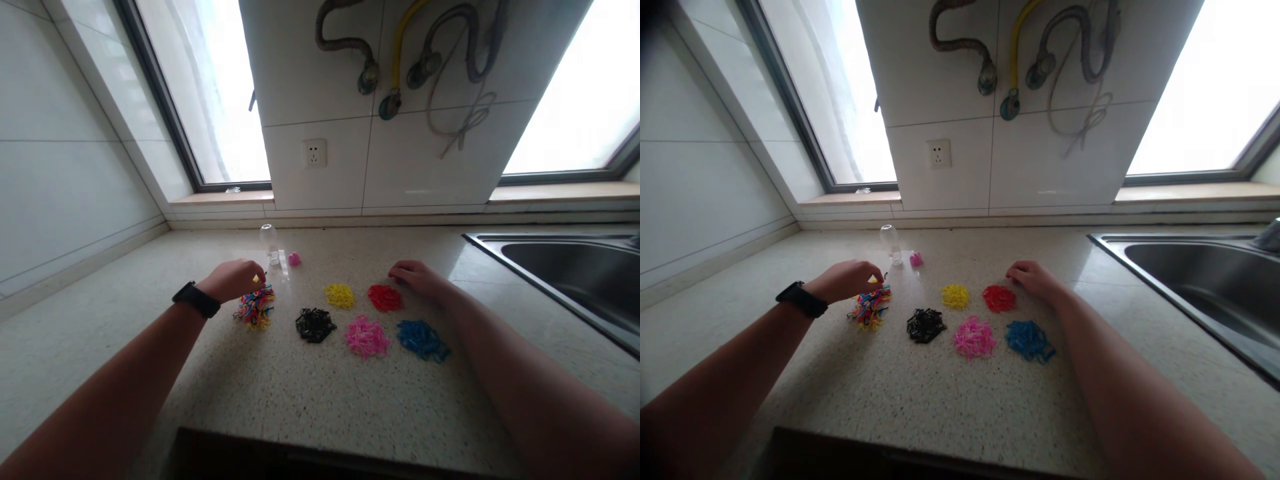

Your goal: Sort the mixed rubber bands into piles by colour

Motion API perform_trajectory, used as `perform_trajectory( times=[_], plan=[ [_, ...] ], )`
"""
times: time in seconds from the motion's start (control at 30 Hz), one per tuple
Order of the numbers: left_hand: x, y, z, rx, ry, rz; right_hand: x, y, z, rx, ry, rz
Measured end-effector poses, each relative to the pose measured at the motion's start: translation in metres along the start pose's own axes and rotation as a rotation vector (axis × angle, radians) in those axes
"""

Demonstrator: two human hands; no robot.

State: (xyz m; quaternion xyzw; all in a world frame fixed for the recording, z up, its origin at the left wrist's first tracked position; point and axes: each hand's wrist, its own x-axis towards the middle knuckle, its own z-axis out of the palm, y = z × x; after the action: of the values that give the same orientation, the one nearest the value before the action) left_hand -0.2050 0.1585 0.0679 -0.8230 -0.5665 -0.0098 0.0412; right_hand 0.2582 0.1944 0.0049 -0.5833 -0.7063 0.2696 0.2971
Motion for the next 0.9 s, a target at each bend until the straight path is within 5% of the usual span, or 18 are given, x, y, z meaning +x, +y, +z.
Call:
perform_trajectory(
  times=[0.9],
  plan=[
    [0.0015,0.0073,0.004,-0.119,0.028,-0.021,-0.0005,-0.0007,0.0017,-0.03,0.007,0.005]
  ],
)
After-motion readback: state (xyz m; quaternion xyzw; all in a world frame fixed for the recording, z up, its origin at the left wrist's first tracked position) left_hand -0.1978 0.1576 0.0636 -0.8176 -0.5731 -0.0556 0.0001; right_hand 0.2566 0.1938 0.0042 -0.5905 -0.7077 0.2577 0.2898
